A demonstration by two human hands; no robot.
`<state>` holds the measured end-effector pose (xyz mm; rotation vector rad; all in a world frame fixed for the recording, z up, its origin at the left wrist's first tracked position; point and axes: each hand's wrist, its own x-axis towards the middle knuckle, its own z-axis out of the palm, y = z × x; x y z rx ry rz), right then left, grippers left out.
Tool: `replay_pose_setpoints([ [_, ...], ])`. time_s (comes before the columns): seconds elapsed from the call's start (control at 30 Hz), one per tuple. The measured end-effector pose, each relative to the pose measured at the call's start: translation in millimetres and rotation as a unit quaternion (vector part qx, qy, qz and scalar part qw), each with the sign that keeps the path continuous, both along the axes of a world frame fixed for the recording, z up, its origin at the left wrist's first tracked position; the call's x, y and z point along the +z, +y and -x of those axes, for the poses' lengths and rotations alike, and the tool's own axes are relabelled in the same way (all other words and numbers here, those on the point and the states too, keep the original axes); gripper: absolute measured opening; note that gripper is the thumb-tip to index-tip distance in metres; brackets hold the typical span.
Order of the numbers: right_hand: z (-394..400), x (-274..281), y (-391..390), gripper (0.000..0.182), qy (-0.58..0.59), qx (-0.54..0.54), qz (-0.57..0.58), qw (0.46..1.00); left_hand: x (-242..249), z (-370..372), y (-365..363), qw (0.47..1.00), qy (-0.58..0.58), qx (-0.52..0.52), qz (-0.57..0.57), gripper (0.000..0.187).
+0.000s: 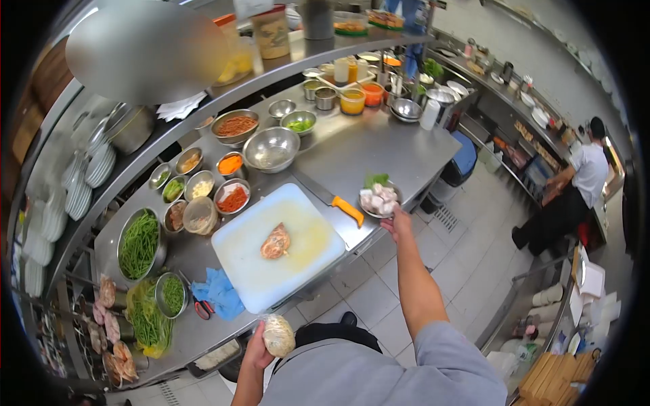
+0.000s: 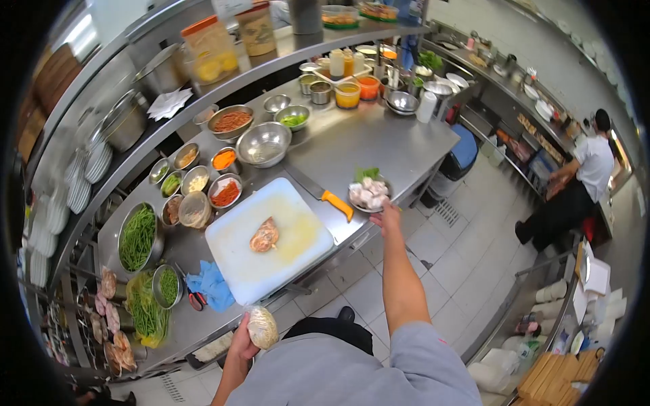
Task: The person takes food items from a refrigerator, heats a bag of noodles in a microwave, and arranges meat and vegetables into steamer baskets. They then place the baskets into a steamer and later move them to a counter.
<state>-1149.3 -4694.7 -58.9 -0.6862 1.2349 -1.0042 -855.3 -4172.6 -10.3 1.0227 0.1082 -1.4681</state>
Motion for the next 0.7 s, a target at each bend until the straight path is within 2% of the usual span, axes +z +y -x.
replay_pose_setpoints([
  [0.03, -0.3, -2.5, -2.3, 0.042, -0.020, 0.001, 0.002, 1.000, 1.4, 5.6, -9.2, 1.000, -0.004, -0.021, -0.008, 0.053],
  [0.07, 6.2, -6.4, 3.8, 0.042, -0.020, -0.009, -0.005, 1.000, 1.1, 8.8, -16.8, 0.999, -0.004, -0.031, -0.016, 0.053],
  [0.13, 21.9, 6.5, 24.2, 0.036, 0.038, 0.125, 0.053, 0.990, 4.3, 16.3, -39.0, 0.998, -0.010, -0.061, -0.013, 0.051],
  [0.17, 29.1, 13.1, 42.5, 0.034, 0.071, 0.136, 0.069, 0.986, 9.1, 19.5, -54.1, 0.997, 0.004, -0.077, 0.005, 0.049],
  [0.27, 43.0, 48.4, 148.9, 0.029, 0.071, 0.161, 0.105, 0.979, 33.6, 48.6, -100.3, 0.995, -0.048, -0.063, 0.054, 0.047],
  [0.3, 47.6, 56.0, 191.9, 0.025, 0.043, 0.179, 0.126, 0.975, 22.3, 53.3, -116.5, 0.995, -0.032, -0.064, 0.072, 0.044],
  [0.33, 54.8, 68.4, 240.9, 0.032, 0.058, 0.207, 0.137, 0.967, 27.7, 68.6, -124.5, 0.993, -0.028, -0.089, 0.077, 0.044],
  [0.37, 54.9, 98.9, 329.2, 0.046, 0.108, 0.270, 0.235, 0.927, 37.1, 93.2, -137.8, 0.980, -0.087, -0.139, 0.112, 0.044],
  [0.4, 66.8, 109.2, 371.6, 0.063, 0.156, 0.298, 0.270, 0.902, 44.6, 121.5, -143.1, 0.960, -0.141, -0.185, 0.153, 0.045],
  [0.43, 74.5, 108.6, 404.0, 0.086, 0.256, 0.301, 0.367, 0.842, 48.7, 146.1, -142.3, 0.947, -0.129, -0.242, 0.166, 0.048],
  [0.47, 82.2, 107.2, 434.5, 0.086, 0.278, 0.256, 0.351, 0.856, 43.4, 169.7, -134.0, 0.933, -0.117, -0.292, 0.173, 0.048],
  [0.53, 98.1, 100.4, 492.5, 0.108, 0.312, 0.131, 0.275, 0.900, 29.2, 218.2, -106.8, 0.862, -0.171, -0.402, 0.256, 0.053],
  [0.57, 111.4, 83.4, 521.0, 0.117, 0.348, 0.065, 0.264, 0.897, 23.6, 241.1, -82.3, 0.823, -0.169, -0.462, 0.283, 0.059],
  [0.6, 125.0, 76.1, 547.9, 0.117, 0.367, 0.020, 0.240, 0.899, 26.9, 258.9, -59.4, 0.799, -0.146, -0.506, 0.290, 0.059],
  [0.67, 153.8, 70.5, 603.2, 0.116, 0.349, -0.123, 0.188, 0.910, 36.8, 290.3, -9.4, 0.708, -0.060, -0.634, 0.306, 0.063],
  [0.7, 166.5, 67.0, 634.4, 0.106, 0.358, -0.188, 0.138, 0.904, 29.5, 303.2, 11.2, 0.662, -0.044, -0.675, 0.323, 0.060],
])
